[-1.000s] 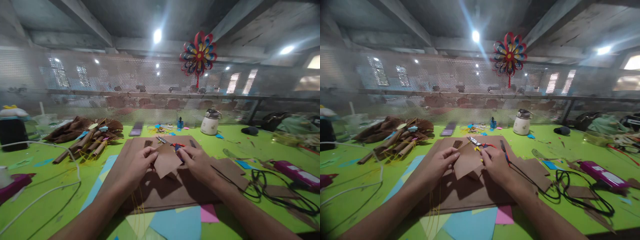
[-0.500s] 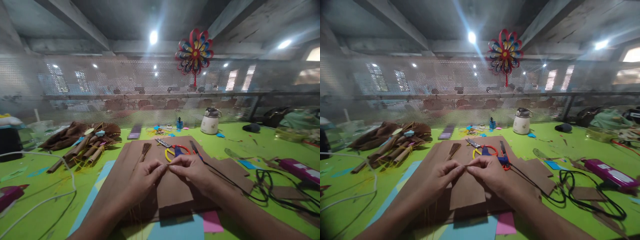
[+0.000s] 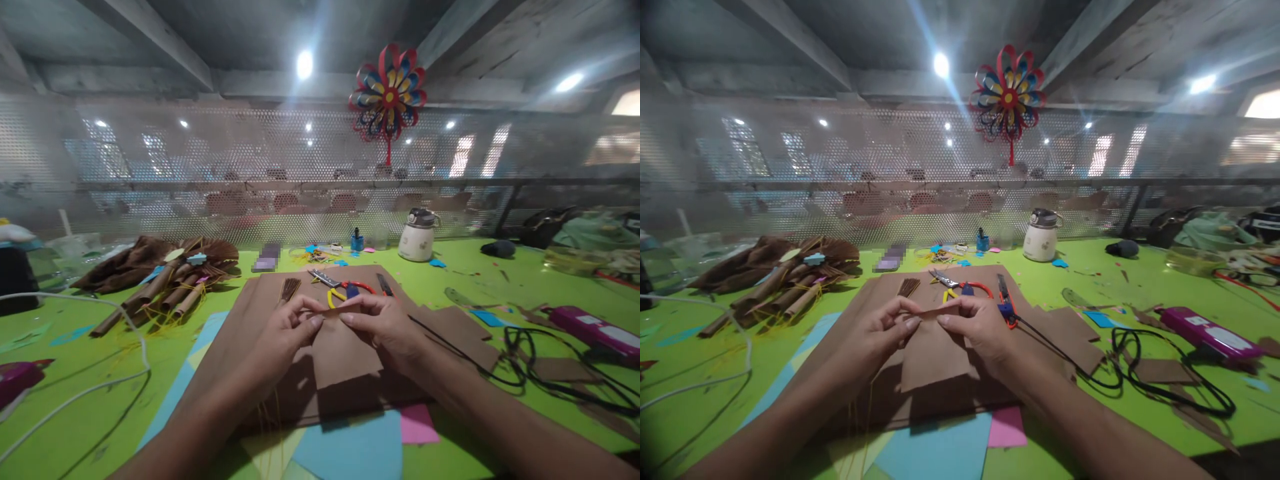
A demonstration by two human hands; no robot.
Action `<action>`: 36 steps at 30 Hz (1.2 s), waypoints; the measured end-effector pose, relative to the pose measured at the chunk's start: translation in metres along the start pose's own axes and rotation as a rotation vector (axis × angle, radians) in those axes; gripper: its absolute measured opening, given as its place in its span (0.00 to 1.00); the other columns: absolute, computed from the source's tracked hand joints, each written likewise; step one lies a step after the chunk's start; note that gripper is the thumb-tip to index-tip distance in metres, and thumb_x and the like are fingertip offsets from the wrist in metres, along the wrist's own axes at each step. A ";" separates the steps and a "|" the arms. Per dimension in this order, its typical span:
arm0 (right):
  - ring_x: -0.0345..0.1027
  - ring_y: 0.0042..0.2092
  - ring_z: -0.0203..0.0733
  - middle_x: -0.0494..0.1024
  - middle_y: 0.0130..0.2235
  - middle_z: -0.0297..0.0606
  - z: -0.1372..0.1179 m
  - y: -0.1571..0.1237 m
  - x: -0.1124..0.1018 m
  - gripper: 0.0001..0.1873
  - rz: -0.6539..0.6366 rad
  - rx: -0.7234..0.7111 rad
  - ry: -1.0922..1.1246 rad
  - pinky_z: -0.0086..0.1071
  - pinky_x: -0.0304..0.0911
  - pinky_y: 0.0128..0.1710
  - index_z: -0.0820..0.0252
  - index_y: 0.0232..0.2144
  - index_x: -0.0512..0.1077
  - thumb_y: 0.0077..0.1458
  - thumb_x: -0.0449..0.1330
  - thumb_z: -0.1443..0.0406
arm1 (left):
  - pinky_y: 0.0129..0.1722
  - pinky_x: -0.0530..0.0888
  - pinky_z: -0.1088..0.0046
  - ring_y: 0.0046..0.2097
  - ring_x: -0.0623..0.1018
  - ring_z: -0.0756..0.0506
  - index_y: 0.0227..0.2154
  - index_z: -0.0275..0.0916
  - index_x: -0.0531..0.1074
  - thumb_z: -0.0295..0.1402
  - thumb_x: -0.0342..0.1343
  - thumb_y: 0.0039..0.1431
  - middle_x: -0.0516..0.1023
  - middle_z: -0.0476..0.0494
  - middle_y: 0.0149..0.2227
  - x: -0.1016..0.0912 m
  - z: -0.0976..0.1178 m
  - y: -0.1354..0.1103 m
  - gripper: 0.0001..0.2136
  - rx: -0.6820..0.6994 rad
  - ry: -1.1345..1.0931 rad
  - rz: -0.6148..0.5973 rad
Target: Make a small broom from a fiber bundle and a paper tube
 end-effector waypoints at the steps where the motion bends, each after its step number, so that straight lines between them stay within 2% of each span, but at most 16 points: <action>1: 0.59 0.26 0.32 0.71 0.25 0.31 0.001 0.000 0.000 0.10 0.002 0.008 0.009 0.28 0.52 0.25 0.60 0.28 0.77 0.37 0.69 0.65 | 0.21 0.53 0.75 0.21 0.58 0.53 0.30 0.42 0.68 0.40 0.58 0.50 0.58 0.56 0.18 0.000 0.000 -0.001 0.09 -0.023 -0.002 -0.002; 5: 0.61 0.27 0.32 0.72 0.25 0.31 0.003 0.002 -0.001 0.10 0.000 0.020 0.033 0.28 0.54 0.27 0.62 0.26 0.76 0.36 0.69 0.65 | 0.19 0.52 0.77 0.20 0.56 0.54 0.32 0.42 0.68 0.35 0.57 0.49 0.58 0.57 0.17 0.002 -0.001 -0.002 0.08 -0.134 -0.073 -0.042; 7: 0.61 0.26 0.32 0.72 0.24 0.31 0.005 0.003 -0.002 0.11 0.006 0.032 0.048 0.28 0.54 0.27 0.62 0.26 0.75 0.36 0.70 0.65 | 0.20 0.56 0.78 0.21 0.60 0.54 0.33 0.41 0.68 0.31 0.55 0.48 0.61 0.55 0.19 0.001 -0.001 -0.002 0.07 -0.169 -0.156 -0.039; 10: 0.59 0.24 0.31 0.71 0.22 0.30 0.008 0.005 -0.005 0.14 0.042 0.047 0.044 0.28 0.54 0.25 0.63 0.26 0.75 0.34 0.71 0.63 | 0.24 0.64 0.78 0.25 0.67 0.52 0.31 0.38 0.69 0.28 0.52 0.46 0.67 0.51 0.23 -0.004 -0.002 -0.001 0.07 -0.174 -0.255 0.026; 13: 0.58 0.22 0.29 0.71 0.20 0.29 0.010 0.006 -0.009 0.16 0.096 0.041 0.018 0.26 0.53 0.23 0.62 0.25 0.74 0.32 0.72 0.62 | 0.24 0.65 0.79 0.27 0.69 0.52 0.29 0.37 0.69 0.30 0.52 0.50 0.71 0.48 0.27 -0.010 -0.006 0.003 0.04 -0.140 -0.267 0.097; 18: 0.63 0.24 0.33 0.73 0.22 0.31 0.008 0.007 -0.010 0.17 0.122 0.034 0.040 0.28 0.58 0.26 0.62 0.25 0.73 0.31 0.72 0.60 | 0.19 0.57 0.79 0.20 0.64 0.55 0.31 0.37 0.69 0.35 0.54 0.53 0.69 0.52 0.22 -0.014 -0.017 0.010 0.06 -0.154 -0.242 0.151; 24: 0.62 0.25 0.32 0.72 0.22 0.30 0.003 0.008 -0.013 0.17 0.156 -0.043 0.021 0.27 0.56 0.27 0.62 0.26 0.73 0.33 0.71 0.60 | 0.20 0.58 0.78 0.21 0.63 0.55 0.27 0.37 0.69 0.36 0.55 0.54 0.68 0.52 0.22 -0.012 -0.011 0.008 0.07 -0.143 -0.176 0.186; 28: 0.62 0.26 0.34 0.72 0.24 0.31 0.000 0.007 -0.014 0.17 0.173 -0.087 -0.041 0.28 0.57 0.27 0.62 0.27 0.72 0.35 0.71 0.59 | 0.21 0.60 0.77 0.20 0.61 0.55 0.23 0.39 0.65 0.40 0.60 0.50 0.61 0.56 0.19 -0.011 -0.007 0.004 0.12 -0.170 -0.188 0.162; 32: 0.61 0.25 0.33 0.70 0.23 0.30 -0.001 0.007 -0.016 0.18 0.197 -0.115 -0.082 0.28 0.56 0.26 0.62 0.27 0.71 0.37 0.70 0.58 | 0.25 0.66 0.74 0.25 0.69 0.52 0.29 0.38 0.68 0.48 0.55 0.53 0.70 0.49 0.25 -0.009 -0.009 0.003 0.16 -0.179 -0.273 0.085; 34: 0.60 0.25 0.33 0.70 0.22 0.30 -0.001 0.007 -0.016 0.18 0.199 -0.115 -0.076 0.28 0.56 0.25 0.62 0.27 0.70 0.37 0.70 0.58 | 0.27 0.67 0.74 0.27 0.71 0.51 0.30 0.37 0.69 0.47 0.56 0.53 0.72 0.46 0.27 -0.005 -0.010 0.004 0.16 -0.176 -0.253 0.009; 36: 0.60 0.25 0.32 0.69 0.22 0.29 0.000 0.006 -0.013 0.17 0.191 -0.101 -0.055 0.28 0.58 0.26 0.62 0.25 0.69 0.37 0.70 0.58 | 0.28 0.68 0.74 0.27 0.71 0.51 0.30 0.36 0.71 0.42 0.60 0.51 0.73 0.46 0.28 -0.001 -0.012 0.003 0.13 -0.171 -0.224 -0.038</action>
Point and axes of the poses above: each hand's wrist, its own y-axis towards the middle knuckle, its own x-axis out of the palm, z = x × y, the point moved 5 cm from there along y, towards the middle knuckle
